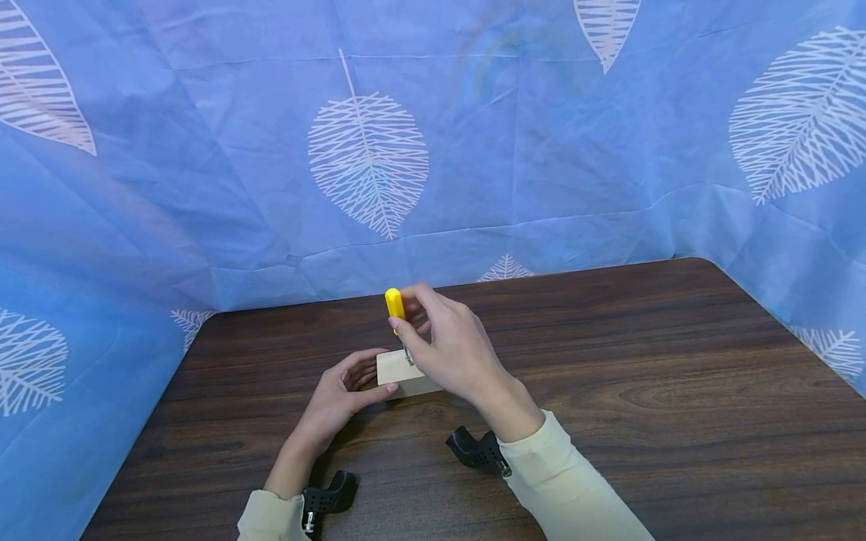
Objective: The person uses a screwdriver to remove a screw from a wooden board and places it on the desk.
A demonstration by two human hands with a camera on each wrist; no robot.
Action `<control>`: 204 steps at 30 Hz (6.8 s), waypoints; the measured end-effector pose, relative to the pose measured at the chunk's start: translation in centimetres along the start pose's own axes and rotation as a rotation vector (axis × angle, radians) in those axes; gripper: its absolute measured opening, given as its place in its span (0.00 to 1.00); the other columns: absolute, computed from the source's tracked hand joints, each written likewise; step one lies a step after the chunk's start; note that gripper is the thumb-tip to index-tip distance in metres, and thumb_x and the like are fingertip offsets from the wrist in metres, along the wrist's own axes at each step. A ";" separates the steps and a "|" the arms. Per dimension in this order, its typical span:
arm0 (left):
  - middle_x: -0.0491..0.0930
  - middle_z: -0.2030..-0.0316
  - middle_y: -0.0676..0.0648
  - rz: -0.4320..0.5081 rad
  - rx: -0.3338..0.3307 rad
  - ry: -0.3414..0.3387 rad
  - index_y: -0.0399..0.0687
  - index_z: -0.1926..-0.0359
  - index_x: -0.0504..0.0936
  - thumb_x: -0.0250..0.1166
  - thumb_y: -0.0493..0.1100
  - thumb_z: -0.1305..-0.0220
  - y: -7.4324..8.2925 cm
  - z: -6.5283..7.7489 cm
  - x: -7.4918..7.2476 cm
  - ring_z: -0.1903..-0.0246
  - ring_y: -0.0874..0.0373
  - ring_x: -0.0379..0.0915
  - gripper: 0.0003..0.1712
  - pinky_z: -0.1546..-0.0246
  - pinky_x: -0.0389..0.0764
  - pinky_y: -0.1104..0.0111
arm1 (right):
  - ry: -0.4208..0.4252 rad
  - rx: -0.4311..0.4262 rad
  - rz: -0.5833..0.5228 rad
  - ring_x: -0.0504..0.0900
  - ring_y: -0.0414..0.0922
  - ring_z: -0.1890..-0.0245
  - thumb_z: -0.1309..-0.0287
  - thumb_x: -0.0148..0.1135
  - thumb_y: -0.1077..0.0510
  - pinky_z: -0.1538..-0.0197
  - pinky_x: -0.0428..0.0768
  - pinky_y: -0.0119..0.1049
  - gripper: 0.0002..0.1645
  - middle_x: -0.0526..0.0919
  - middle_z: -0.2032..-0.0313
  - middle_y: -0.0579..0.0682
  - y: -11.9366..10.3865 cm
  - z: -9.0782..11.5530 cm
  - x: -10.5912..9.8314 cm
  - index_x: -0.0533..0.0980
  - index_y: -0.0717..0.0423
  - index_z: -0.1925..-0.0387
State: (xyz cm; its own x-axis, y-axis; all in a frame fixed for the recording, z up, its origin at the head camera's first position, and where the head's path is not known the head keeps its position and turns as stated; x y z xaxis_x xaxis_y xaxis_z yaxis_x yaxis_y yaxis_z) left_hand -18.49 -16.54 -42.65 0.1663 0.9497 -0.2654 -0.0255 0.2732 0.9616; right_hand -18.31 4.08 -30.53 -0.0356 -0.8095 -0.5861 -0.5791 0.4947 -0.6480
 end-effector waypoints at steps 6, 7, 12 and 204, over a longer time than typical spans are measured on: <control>0.80 0.30 0.44 0.005 0.004 -0.005 0.54 0.27 0.78 0.79 0.45 0.34 0.0 0.0 0.0 0.27 0.45 0.74 0.36 0.20 0.70 0.45 | -0.001 0.005 0.003 0.88 0.40 0.57 0.26 0.67 0.56 0.51 0.90 0.33 0.16 0.89 0.54 0.45 0.0 0.0 0.0 0.79 0.52 0.41; 0.79 0.29 0.44 0.005 0.003 -0.006 0.54 0.27 0.78 0.79 0.45 0.34 0.0 0.0 0.0 0.27 0.45 0.74 0.36 0.20 0.70 0.45 | -0.001 0.007 0.005 0.88 0.41 0.57 0.26 0.67 0.56 0.51 0.90 0.33 0.16 0.89 0.54 0.45 0.0 0.0 0.0 0.79 0.52 0.41; 0.79 0.29 0.44 -0.001 0.003 -0.004 0.54 0.27 0.78 0.79 0.45 0.34 0.0 0.1 0.0 0.27 0.45 0.74 0.36 0.20 0.70 0.45 | -0.005 0.033 0.004 0.87 0.41 0.56 0.26 0.65 0.55 0.50 0.90 0.36 0.15 0.89 0.55 0.44 0.1 0.0 0.0 0.79 0.51 0.41; 0.79 0.29 0.45 -0.016 -0.003 0.019 0.54 0.28 0.78 0.79 0.45 0.34 0.2 0.3 0.3 0.27 0.45 0.74 0.36 0.20 0.70 0.44 | -0.071 0.031 -0.074 0.90 0.44 0.58 0.20 0.60 0.55 0.57 0.89 0.36 0.22 0.89 0.42 0.53 0.2 0.3 -0.4 0.73 0.55 0.31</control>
State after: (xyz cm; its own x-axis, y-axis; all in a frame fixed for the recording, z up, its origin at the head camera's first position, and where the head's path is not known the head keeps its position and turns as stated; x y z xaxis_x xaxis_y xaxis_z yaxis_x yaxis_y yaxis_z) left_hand -18.18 -16.24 -42.57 0.1476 0.9479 -0.2824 -0.0254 0.2891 0.9570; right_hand -18.18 4.57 -30.54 0.0648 -0.8205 -0.5679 -0.5524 0.4445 -0.7052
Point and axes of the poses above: each hand's wrist, its own z-axis away from the middle knuckle, its own x-axis out of the palm, y = z × x, the point moved 3 cm from there along -z, towards the middle knuckle
